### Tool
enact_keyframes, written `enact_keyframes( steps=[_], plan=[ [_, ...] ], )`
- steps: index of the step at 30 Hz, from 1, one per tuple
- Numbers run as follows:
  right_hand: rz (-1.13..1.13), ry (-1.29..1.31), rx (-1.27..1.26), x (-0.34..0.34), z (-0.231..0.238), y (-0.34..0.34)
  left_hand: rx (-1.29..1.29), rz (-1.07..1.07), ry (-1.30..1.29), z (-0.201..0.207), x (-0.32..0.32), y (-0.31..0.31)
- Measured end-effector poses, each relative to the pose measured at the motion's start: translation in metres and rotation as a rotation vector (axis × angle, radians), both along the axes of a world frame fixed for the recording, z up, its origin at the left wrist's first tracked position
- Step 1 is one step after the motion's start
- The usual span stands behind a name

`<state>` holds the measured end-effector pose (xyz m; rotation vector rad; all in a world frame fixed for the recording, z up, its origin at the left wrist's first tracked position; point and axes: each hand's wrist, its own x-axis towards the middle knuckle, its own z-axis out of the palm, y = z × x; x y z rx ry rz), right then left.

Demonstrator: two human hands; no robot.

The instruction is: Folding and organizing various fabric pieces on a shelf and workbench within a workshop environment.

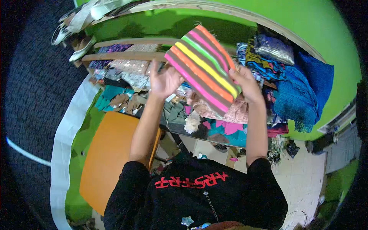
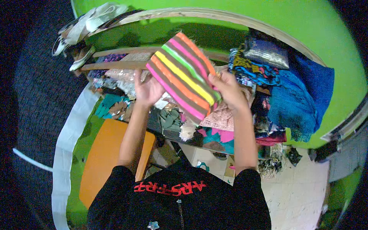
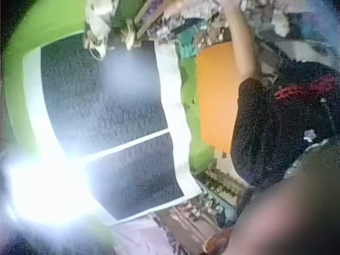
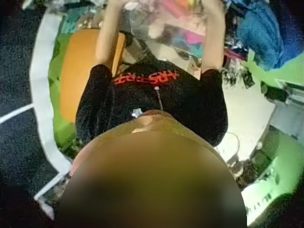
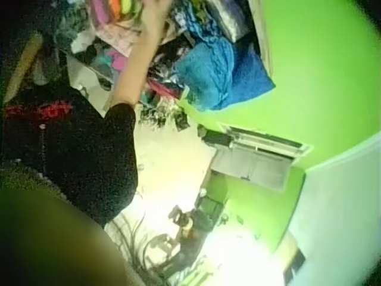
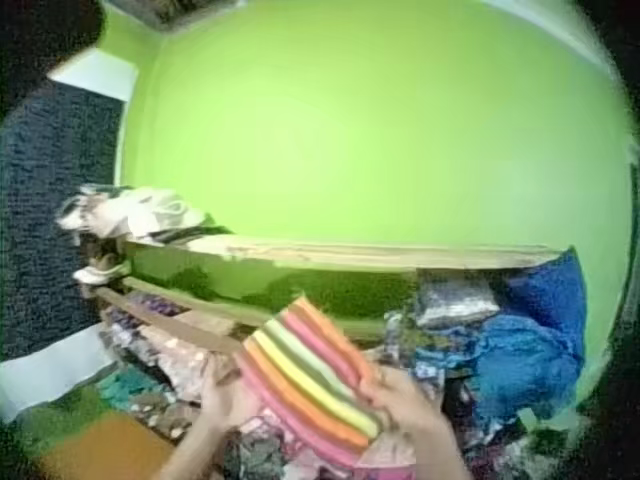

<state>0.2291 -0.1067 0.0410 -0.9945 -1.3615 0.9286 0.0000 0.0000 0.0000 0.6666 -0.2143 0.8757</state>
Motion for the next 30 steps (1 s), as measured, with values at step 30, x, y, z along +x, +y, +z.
enact_keyframes(
  steps=[30],
  plan=[
    [-0.341,0.128,-0.008,0.176,0.086,0.026,1.599,0.455,1.211,0.106,0.319,0.069]
  ],
)
